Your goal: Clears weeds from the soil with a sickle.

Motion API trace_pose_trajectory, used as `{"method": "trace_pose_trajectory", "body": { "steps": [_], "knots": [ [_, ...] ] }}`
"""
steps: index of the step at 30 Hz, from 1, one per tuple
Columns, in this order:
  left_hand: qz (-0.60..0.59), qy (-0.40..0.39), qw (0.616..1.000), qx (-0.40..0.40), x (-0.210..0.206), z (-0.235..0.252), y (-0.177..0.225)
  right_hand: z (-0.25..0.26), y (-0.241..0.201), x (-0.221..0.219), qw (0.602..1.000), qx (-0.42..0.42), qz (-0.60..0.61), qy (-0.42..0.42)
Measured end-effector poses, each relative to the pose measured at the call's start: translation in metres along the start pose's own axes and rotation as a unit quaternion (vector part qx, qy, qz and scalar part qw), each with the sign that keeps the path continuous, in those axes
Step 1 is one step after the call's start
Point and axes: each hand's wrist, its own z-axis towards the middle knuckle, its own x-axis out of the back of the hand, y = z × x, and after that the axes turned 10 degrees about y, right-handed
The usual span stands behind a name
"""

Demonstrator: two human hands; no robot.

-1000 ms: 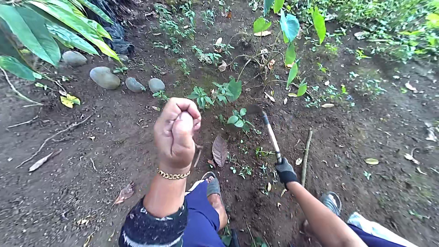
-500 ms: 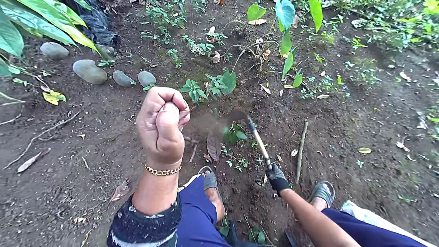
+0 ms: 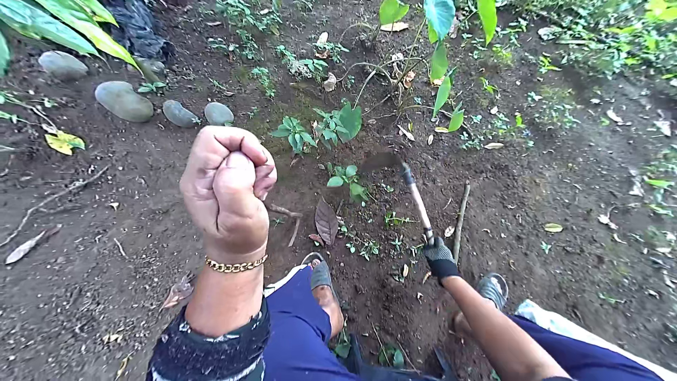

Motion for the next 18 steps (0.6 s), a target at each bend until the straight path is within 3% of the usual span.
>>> {"method": "trace_pose_trajectory", "body": {
  "steps": [3,5,9,12,14,18],
  "knots": [
    [0.005,0.018,1.0,0.001,0.006,-0.002,0.003,-0.004,-0.038,0.0,0.983,-0.024,0.16,0.091],
    [0.003,0.014,1.0,0.005,0.005,-0.004,0.004,-0.016,-0.055,-0.02,0.967,-0.059,0.226,0.104],
    [0.004,0.012,1.0,0.024,-0.004,-0.003,0.006,-0.021,0.0,-0.064,0.997,-0.051,0.042,-0.033],
    [0.008,-0.001,1.0,0.012,0.001,0.0,-0.001,-0.007,0.014,-0.024,0.997,-0.015,-0.044,-0.065],
    [0.003,0.005,1.0,0.014,0.002,-0.002,-0.001,0.007,0.003,0.007,0.998,0.012,-0.052,-0.04],
    [0.001,0.016,1.0,0.0,0.004,-0.001,-0.002,0.0,-0.038,0.014,0.987,-0.008,0.135,0.083]
  ]
}}
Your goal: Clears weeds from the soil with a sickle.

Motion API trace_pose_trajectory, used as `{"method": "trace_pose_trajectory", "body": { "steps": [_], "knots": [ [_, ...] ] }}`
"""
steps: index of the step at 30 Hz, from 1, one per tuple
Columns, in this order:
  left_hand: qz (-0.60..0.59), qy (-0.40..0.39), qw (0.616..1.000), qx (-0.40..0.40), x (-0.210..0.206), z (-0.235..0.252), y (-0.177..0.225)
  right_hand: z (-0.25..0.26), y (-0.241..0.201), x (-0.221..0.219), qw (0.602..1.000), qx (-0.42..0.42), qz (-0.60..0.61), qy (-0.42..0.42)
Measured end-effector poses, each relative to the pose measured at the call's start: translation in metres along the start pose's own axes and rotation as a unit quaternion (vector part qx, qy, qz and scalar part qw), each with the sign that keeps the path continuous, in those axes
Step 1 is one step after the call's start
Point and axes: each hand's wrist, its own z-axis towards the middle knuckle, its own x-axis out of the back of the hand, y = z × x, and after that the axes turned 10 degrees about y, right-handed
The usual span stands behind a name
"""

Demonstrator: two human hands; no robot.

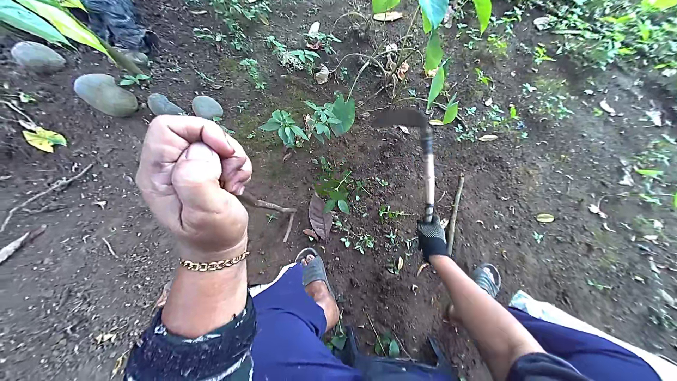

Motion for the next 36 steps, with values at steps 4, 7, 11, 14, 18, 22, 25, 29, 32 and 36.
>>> {"method": "trace_pose_trajectory", "body": {
  "steps": [4,7,11,14,18,22,25,29,32,36],
  "knots": [
    [-0.001,-0.014,1.0,0.004,-0.01,0.001,0.0,-0.027,0.02,-0.05,0.998,-0.05,0.046,-0.005],
    [0.004,-0.031,1.0,0.001,-0.014,0.004,0.0,-0.019,0.057,-0.045,0.981,-0.039,-0.13,-0.137],
    [0.004,-0.03,1.0,0.001,-0.004,0.002,-0.004,0.011,0.034,0.012,0.972,0.026,-0.194,-0.133],
    [0.003,-0.02,1.0,-0.003,-0.002,0.002,-0.003,0.012,-0.003,0.016,0.992,0.028,-0.104,-0.063],
    [0.004,-0.025,1.0,0.001,-0.012,0.0,0.0,0.006,-0.036,-0.027,0.999,-0.023,0.038,-0.011],
    [0.004,-0.031,1.0,0.001,-0.014,0.002,-0.003,0.021,-0.002,-0.039,0.979,0.012,-0.167,-0.119],
    [-0.006,-0.019,1.0,0.013,0.001,0.003,-0.009,0.032,-0.01,0.003,0.965,0.053,-0.222,-0.131],
    [-0.004,0.006,1.0,0.028,0.004,0.003,-0.01,0.032,-0.03,0.002,0.992,0.029,-0.105,-0.067],
    [-0.005,-0.004,1.0,0.01,-0.003,0.001,-0.005,0.021,-0.051,-0.038,0.998,-0.022,0.022,-0.053],
    [-0.006,-0.029,0.999,0.011,-0.012,-0.002,-0.004,0.02,-0.045,-0.064,0.981,0.035,-0.116,-0.151]
  ]
}}
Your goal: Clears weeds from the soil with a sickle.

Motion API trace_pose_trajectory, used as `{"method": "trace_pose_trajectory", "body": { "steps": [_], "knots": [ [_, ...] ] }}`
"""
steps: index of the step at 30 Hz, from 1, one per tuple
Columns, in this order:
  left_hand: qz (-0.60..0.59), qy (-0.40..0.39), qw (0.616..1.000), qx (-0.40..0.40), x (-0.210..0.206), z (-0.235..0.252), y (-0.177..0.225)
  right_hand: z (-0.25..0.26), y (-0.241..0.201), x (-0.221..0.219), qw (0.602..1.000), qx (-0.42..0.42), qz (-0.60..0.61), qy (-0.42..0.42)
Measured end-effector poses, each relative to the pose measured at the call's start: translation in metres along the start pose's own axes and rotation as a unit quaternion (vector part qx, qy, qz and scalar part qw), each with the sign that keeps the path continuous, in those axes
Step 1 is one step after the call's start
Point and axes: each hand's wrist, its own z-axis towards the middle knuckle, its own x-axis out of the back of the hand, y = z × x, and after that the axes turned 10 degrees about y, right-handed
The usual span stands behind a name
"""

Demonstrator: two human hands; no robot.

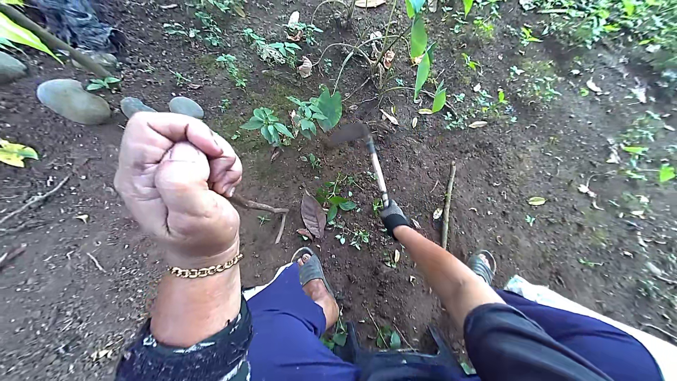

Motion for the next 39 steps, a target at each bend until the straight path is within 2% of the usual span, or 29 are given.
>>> {"method": "trace_pose_trajectory", "body": {
  "steps": [2,4,8,11,14,17,20,22,25,28,31,34,37,39],
  "knots": [
    [-0.005,0.0,1.0,0.003,0.002,0.003,-0.001,0.003,-0.001,0.022,0.996,0.027,-0.087,-0.024],
    [-0.006,0.012,1.0,0.01,0.012,0.002,-0.004,0.01,0.003,0.041,0.995,0.048,-0.091,0.0],
    [-0.004,0.049,0.998,0.024,0.025,0.004,-0.005,0.012,-0.006,0.035,0.993,0.012,0.06,0.102],
    [-0.003,0.056,0.998,0.033,0.022,0.002,-0.003,0.004,-0.017,0.01,0.984,-0.019,0.141,0.111],
    [-0.001,0.049,0.998,0.036,0.022,-0.001,-0.003,0.01,0.003,0.005,0.999,-0.023,0.011,0.024],
    [-0.004,0.05,0.998,0.035,0.026,0.0,-0.005,0.02,0.004,0.032,0.997,0.019,-0.072,0.031],
    [-0.011,0.05,0.998,0.039,0.028,-0.001,-0.005,0.034,0.003,0.038,0.995,0.046,-0.026,0.089],
    [0.002,0.048,0.998,0.028,0.023,0.0,-0.005,0.035,-0.005,0.017,0.991,0.037,0.054,0.118],
    [0.007,0.03,0.999,0.032,0.014,-0.003,-0.002,-0.007,-0.011,-0.009,0.993,0.007,0.102,0.067],
    [0.008,0.018,0.999,0.041,0.014,-0.006,-0.001,-0.023,0.043,-0.032,0.999,-0.013,-0.031,-0.018],
    [0.001,0.032,0.998,0.057,0.021,-0.007,-0.002,-0.031,0.062,-0.006,0.996,-0.01,-0.082,-0.035],
    [0.0,0.028,0.999,0.034,0.014,-0.002,-0.001,-0.03,0.037,0.022,0.998,0.015,-0.055,-0.003],
    [0.002,0.004,1.0,0.004,0.004,-0.001,-0.001,-0.023,0.002,0.015,0.996,0.012,0.069,0.059],
    [0.011,-0.012,1.0,-0.004,0.001,-0.002,0.0,-0.027,-0.02,0.003,0.988,-0.019,0.141,0.05]
  ]
}}
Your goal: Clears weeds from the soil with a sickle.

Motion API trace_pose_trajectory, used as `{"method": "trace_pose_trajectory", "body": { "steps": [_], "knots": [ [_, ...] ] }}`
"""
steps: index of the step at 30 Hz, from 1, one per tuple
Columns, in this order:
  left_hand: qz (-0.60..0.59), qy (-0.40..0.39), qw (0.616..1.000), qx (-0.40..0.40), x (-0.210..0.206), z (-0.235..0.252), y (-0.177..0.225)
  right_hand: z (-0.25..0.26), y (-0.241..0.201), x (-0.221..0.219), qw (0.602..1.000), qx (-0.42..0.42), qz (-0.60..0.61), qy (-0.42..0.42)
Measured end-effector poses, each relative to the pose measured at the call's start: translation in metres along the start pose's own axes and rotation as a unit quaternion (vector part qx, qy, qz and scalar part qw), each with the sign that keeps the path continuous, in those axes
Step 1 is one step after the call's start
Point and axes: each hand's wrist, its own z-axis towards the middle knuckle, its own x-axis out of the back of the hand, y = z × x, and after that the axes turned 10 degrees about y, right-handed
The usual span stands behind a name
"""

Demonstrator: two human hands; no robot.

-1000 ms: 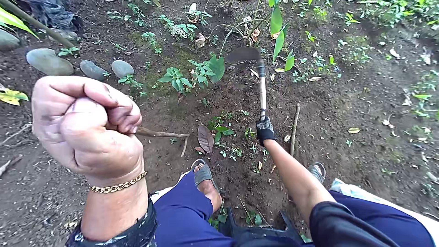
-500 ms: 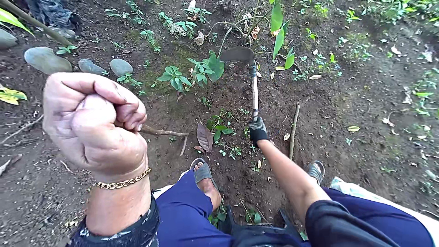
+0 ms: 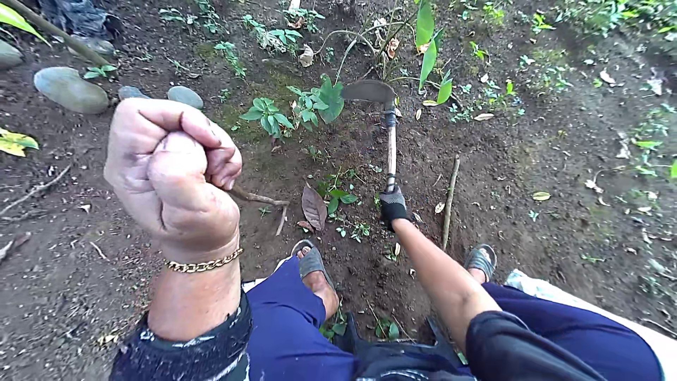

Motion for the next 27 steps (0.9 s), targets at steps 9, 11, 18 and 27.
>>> {"method": "trace_pose_trajectory", "body": {
  "steps": [9,11,18,27],
  "knots": [
    [0.0,0.043,0.997,0.065,0.025,-0.008,-0.002,-0.027,0.156,-0.033,0.974,-0.039,-0.16,-0.153],
    [0.002,0.059,0.996,0.065,0.034,-0.008,-0.004,-0.025,0.162,-0.018,0.975,-0.035,-0.163,-0.146],
    [0.003,0.06,0.996,0.071,0.028,-0.011,-0.001,0.003,0.032,-0.036,0.997,-0.014,0.008,-0.081],
    [-0.001,0.068,0.996,0.066,0.028,-0.004,-0.007,-0.026,0.157,-0.047,0.968,-0.006,-0.16,-0.191]
  ]
}}
